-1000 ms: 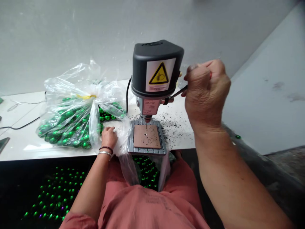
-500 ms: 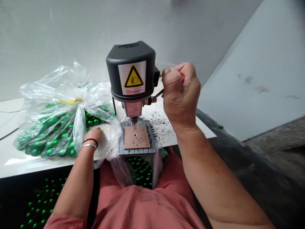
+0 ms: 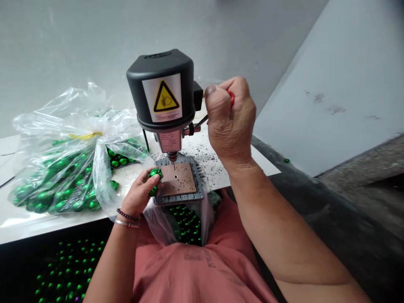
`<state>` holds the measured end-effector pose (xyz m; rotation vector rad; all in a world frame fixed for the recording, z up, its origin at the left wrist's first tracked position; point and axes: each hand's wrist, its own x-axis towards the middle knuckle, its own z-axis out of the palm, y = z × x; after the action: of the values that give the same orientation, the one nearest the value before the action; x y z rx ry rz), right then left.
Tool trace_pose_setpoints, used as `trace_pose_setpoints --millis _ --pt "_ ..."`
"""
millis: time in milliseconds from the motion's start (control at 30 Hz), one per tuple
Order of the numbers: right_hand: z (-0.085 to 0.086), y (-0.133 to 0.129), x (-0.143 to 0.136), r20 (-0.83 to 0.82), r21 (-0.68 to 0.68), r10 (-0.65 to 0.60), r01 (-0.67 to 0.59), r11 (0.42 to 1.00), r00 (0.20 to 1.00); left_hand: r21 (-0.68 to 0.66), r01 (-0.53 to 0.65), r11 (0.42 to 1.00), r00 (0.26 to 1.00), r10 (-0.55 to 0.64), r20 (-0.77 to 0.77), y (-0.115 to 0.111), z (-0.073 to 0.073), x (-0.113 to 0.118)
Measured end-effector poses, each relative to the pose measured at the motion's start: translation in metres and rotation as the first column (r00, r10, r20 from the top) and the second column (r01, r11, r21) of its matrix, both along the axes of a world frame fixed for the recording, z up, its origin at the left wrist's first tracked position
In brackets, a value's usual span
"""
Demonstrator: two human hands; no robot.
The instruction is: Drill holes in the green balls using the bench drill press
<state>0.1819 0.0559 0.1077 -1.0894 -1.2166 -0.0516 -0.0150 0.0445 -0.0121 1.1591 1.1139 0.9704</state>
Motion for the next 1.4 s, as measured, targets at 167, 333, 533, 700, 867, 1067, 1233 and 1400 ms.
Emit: trace_pose_setpoints --millis 167,333,533,700,867,1067,1233,1400 --pt "0.004 0.003 0.002 0.017 0.012 0.002 -0.002 1.000 1.000 0.074 0.062 0.995 0.931 -0.032 -0.363 0.007 -0.009 0.012" --pt "0.016 0.021 0.007 0.004 -0.059 0.031 -0.031 0.998 1.000 0.131 0.049 0.990 0.771 0.046 -0.635 0.019 -0.005 0.022" --pt "0.026 0.039 0.011 -0.003 -0.158 0.005 -0.005 0.987 1.000 0.230 0.145 0.962 0.595 0.101 -0.797 0.028 -0.007 0.028" --pt "0.024 0.041 0.011 -0.026 -0.145 0.041 -0.045 0.988 0.999 0.248 0.260 0.933 0.482 0.097 -0.871 0.027 -0.007 0.034" --pt "0.022 0.040 0.012 -0.045 -0.112 0.083 -0.088 0.990 0.996 0.286 0.336 0.898 0.413 0.132 -0.901 0.024 -0.008 0.036" --pt "0.021 0.039 0.012 -0.056 -0.093 0.110 -0.115 0.989 0.992 0.306 0.407 0.861 0.368 0.152 -0.917 0.018 -0.009 0.036" --pt "0.020 0.039 0.012 -0.067 -0.078 0.132 -0.137 0.987 0.989 0.298 0.437 0.849 0.340 0.151 -0.928 0.014 -0.008 0.038" --pt "0.021 0.037 0.012 -0.063 -0.116 0.120 -0.127 0.985 0.991 0.268 0.422 0.866 0.360 0.111 -0.926 0.014 -0.007 0.042"
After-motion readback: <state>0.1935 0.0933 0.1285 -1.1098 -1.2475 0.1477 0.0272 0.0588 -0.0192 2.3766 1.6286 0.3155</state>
